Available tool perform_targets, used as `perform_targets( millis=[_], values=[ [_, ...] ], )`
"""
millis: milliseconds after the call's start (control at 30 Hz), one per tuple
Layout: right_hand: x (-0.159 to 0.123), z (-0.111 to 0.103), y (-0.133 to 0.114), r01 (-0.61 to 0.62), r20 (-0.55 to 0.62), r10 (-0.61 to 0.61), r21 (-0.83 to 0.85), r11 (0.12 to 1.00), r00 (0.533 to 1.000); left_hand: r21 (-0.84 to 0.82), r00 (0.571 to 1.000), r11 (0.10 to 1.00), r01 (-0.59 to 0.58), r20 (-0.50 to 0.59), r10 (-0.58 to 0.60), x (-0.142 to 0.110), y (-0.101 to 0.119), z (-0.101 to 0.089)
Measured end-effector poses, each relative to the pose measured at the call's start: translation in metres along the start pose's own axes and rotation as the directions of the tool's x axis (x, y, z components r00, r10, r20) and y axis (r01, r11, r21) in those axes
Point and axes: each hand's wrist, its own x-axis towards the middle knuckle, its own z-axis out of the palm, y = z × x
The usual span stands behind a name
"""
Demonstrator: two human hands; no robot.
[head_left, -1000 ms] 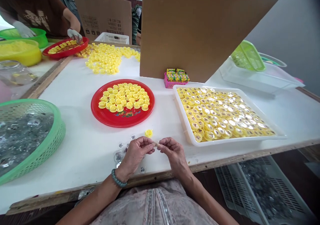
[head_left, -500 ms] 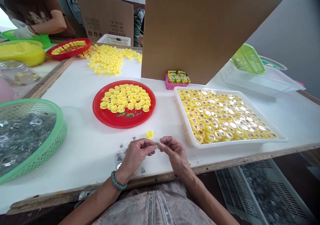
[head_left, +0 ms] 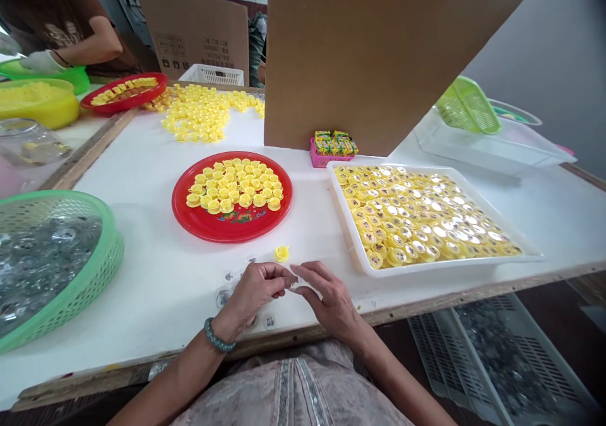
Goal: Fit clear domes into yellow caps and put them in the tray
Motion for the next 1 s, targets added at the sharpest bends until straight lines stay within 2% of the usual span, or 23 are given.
perform_targets(
  millis=[100,200,367,467,533,600,667,733,833,933,1000],
  values=[
    [-0.003,-0.005,0.0,0.118,0.136,-0.095,-0.173,0.978,0.986,0.063,0.996,0.997,0.054,0.063,-0.058,0.003,0.001,-0.003],
    [-0.005,-0.003,0.001,0.137,0.171,-0.093,-0.265,0.955,0.981,0.103,0.995,0.993,0.058,0.073,-0.066,0.008,-0.003,-0.006],
    [-0.007,0.006,0.009,0.116,0.067,-0.101,-0.277,0.954,0.993,0.167,0.995,0.985,0.036,0.09,-0.052,0.015,-0.005,-0.007],
    [-0.005,0.008,0.015,0.0,-0.059,-0.015,-0.258,0.966,0.998,0.312,0.995,0.946,-0.083,0.083,0.06,0.023,0.001,-0.01],
    [-0.003,0.007,0.019,-0.081,-0.146,0.048,-0.234,0.969,0.988,0.532,0.967,0.813,-0.236,0.046,0.25,0.03,0.007,-0.013],
    [-0.001,0.006,0.021,-0.119,-0.202,0.079,-0.195,0.973,0.976,0.735,0.895,0.572,-0.364,0.106,0.434,0.039,0.01,-0.015],
    [0.001,0.005,0.022,-0.121,-0.222,0.084,-0.158,0.98,0.971,0.826,0.845,0.362,-0.432,0.231,0.482,0.046,0.009,-0.015],
    [0.001,0.005,0.023,-0.117,-0.227,0.083,-0.139,0.983,0.97,0.868,0.857,0.272,-0.415,0.272,0.439,0.05,0.005,-0.012],
    [-0.002,0.005,0.025,-0.123,-0.236,0.086,-0.146,0.982,0.968,0.919,0.917,0.294,-0.264,0.144,0.373,0.048,-0.002,-0.002],
    [-0.004,0.004,0.029,-0.134,-0.229,0.094,-0.165,0.977,0.969,0.894,0.955,0.428,-0.13,-0.004,0.298,0.039,-0.004,0.007],
    [-0.005,0.001,0.031,-0.141,-0.214,0.104,-0.164,0.976,0.971,0.848,0.973,0.523,-0.088,-0.041,0.229,0.032,-0.002,0.007]
  ],
)
